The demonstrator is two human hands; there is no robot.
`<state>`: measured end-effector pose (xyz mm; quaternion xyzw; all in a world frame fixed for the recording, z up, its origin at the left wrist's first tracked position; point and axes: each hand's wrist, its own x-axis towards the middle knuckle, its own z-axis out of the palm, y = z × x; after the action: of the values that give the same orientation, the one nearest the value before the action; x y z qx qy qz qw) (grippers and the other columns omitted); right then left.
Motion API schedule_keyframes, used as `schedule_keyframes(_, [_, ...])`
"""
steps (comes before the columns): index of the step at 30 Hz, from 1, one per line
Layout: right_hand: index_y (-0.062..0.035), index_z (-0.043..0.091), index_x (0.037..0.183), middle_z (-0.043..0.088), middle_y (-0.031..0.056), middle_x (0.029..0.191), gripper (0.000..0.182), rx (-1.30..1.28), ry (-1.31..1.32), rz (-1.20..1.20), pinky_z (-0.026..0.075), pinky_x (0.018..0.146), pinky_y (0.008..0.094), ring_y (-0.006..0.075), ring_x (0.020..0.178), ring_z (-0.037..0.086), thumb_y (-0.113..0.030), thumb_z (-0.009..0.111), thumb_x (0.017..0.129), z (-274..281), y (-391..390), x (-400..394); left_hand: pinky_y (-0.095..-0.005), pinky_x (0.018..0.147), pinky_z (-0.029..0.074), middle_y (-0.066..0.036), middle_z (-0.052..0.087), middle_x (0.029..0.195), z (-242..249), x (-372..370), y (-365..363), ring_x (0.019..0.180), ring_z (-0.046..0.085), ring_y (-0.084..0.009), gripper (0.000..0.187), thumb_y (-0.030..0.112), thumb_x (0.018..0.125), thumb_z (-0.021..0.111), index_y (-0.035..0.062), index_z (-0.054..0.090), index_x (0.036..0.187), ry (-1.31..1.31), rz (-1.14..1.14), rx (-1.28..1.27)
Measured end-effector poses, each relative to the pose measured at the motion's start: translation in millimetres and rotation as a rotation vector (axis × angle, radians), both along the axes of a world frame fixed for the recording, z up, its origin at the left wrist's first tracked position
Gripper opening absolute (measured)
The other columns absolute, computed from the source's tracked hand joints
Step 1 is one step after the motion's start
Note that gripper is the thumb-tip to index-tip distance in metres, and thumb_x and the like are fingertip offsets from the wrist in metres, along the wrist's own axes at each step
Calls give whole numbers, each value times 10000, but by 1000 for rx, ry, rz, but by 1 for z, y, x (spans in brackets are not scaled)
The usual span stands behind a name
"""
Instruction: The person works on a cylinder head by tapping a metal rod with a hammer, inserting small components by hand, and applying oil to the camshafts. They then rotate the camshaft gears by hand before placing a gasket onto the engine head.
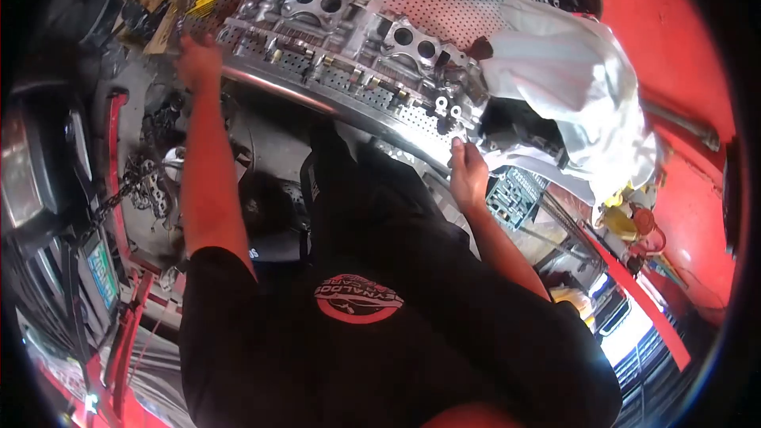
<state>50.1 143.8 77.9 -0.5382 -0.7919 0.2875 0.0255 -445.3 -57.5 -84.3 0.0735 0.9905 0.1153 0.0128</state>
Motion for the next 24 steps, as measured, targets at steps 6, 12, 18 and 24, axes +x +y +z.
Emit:
schedule_keyframes(6, [-10,660,902,652,197,684,492,11,-95,239,503,631,487,394,663,668,-450,504,1056,-41,28,-4,-523,899,538,-202,723,1105,36,190,5,1048,681,-441,352,352,984,580,73,651,1186,-255,153,372])
schedule_keyframes(12, [-80,706,882,716,120,822,222,319,279,706,547,692,465,361,774,691,-299,706,920,60,40,-23,-562,653,528,-212,672,702,73,424,83,717,678,-461,390,428,969,639,63,652,832,-370,-270,604])
schedule_keyframes(18, [-96,656,1245,592,178,1321,504,527,152,898,460,1013,499,377,1198,583,-508,609,959,19,115,-118,-489,604,555,-164,698,715,115,455,155,690,700,-360,291,349,930,659,77,611,839,-74,-344,631])
schedule_keyframes(24, [-153,630,1368,423,174,1525,697,341,-191,912,412,1127,422,363,1353,510,-692,534,936,21,107,-127,-428,611,560,-136,681,730,109,448,174,705,684,-288,105,171,833,637,85,577,830,60,-423,427])
